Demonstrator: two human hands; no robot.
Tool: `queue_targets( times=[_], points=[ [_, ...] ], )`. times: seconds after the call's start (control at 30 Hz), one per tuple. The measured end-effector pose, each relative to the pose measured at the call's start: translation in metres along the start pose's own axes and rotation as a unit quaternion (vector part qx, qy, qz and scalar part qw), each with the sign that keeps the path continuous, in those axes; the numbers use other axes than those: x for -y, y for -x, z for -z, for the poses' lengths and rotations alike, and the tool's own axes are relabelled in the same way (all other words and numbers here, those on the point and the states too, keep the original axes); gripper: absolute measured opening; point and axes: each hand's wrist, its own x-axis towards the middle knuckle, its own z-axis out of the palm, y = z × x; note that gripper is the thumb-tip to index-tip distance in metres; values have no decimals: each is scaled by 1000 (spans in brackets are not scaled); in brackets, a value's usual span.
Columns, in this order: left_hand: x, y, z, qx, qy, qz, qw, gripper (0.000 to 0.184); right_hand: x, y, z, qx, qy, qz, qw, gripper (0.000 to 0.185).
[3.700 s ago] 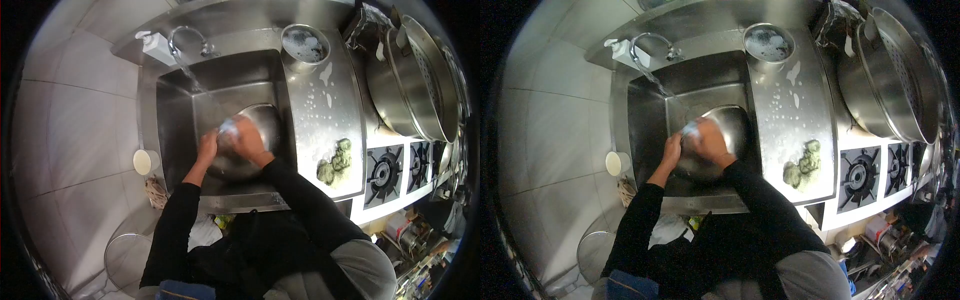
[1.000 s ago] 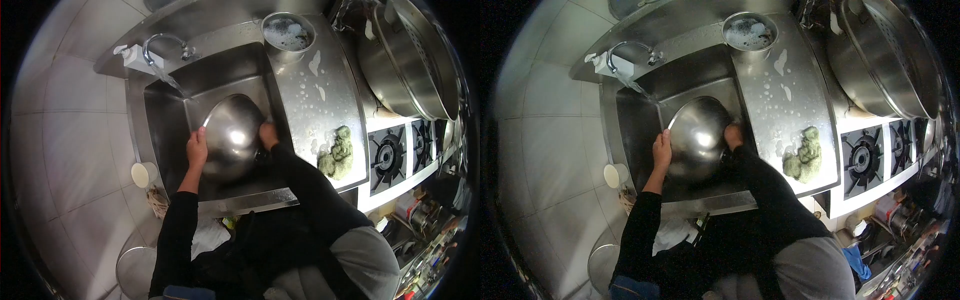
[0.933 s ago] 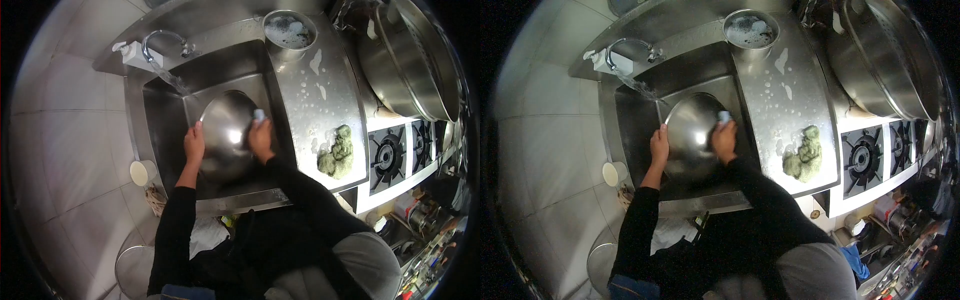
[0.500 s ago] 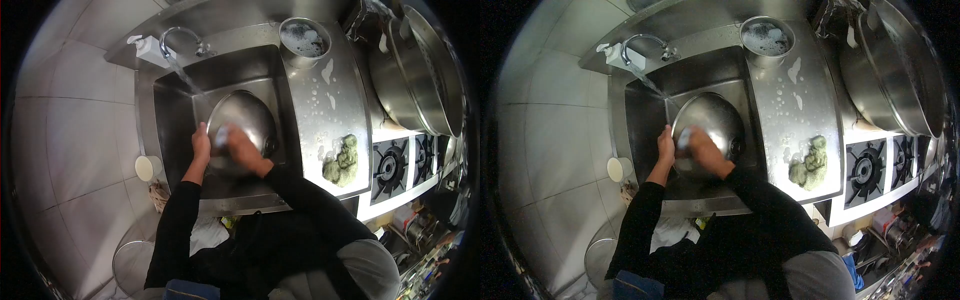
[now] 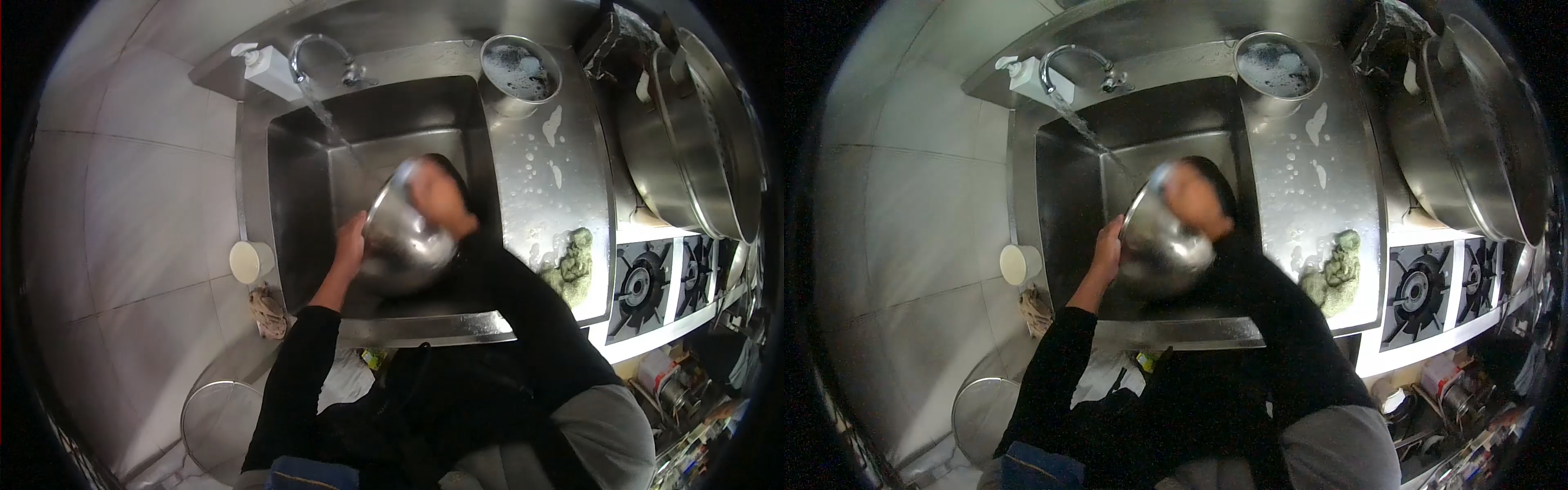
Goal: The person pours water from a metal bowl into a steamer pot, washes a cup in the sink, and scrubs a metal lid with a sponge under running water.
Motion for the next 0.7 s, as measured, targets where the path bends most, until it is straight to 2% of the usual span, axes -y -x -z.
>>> queue_targets(
  times=[0.07, 0.1, 0.13, 0.17, 0.23, 0.27, 0.3, 0.33, 0.37, 0.4, 0.47, 0.5, 0.53, 0.57, 0.6, 0.67, 0.7],
  points=[
    [-1, 7, -8, 10, 11, -20, 1000, 33, -38, -44, 14, -50, 90, -200, 974, 29],
    [-9, 13, -14, -2, -25, -47, 999, 32, -25, -36, 6, -104, 115, -156, 975, 25],
    [-8, 12, -16, -6, -41, -58, 997, 32, 14, -22, 13, -70, 130, -104, 984, 26],
    [-7, 11, -17, -11, -57, -68, 996, 32, 29, 2, -9, -119, 116, 80, 983, 26],
    [3, -5, -4, 36, -31, -41, 998, 33, 29, 15, -24, -165, 96, 261, 946, 27],
    [9, -10, -4, 36, -34, -41, 998, 33, 21, 14, -21, -123, 114, 262, 950, 26],
    [14, -11, -6, 24, -53, -110, 992, 35, 9, 11, -17, -81, 131, 263, 952, 26],
    [19, -9, -6, 11, -71, -176, 982, 37, -28, -9, -12, -27, 114, 72, 990, 26],
    [22, -3, -7, 10, -72, -174, 982, 37, -15, -28, 29, -18, 54, -147, 988, 28],
    [19, 2, -10, -7, -121, -200, 972, 40, -64, -45, 16, -74, 107, -164, 978, 27],
    [1, 1, -22, -17, -165, -233, 958, 43, -35, -26, 1, -117, 155, -72, 978, 24],
    [-4, 5, -25, -17, -120, -151, 981, 44, -4, -3, -4, -144, 162, 116, 969, 23],
    [-6, 6, -24, -17, -76, -68, 995, 46, 1, 14, -38, -102, 137, 202, 964, 23],
    [35, -27, -2, -19, -141, -173, 974, 45, 62, 36, -9, -3, 66, 261, 963, 24],
    [38, -19, 2, -15, -145, -175, 974, 45, 54, 35, -7, -8, 66, 259, 964, 24],
    [50, 10, 12, -1, -123, -102, 987, 44, 13, 24, 2, -100, 109, 200, 968, 24],
    [76, 26, 23, -33, -59, -56, 996, 44, -11, 12, 7, -176, -15, 40, 983, 27]
  ],
)
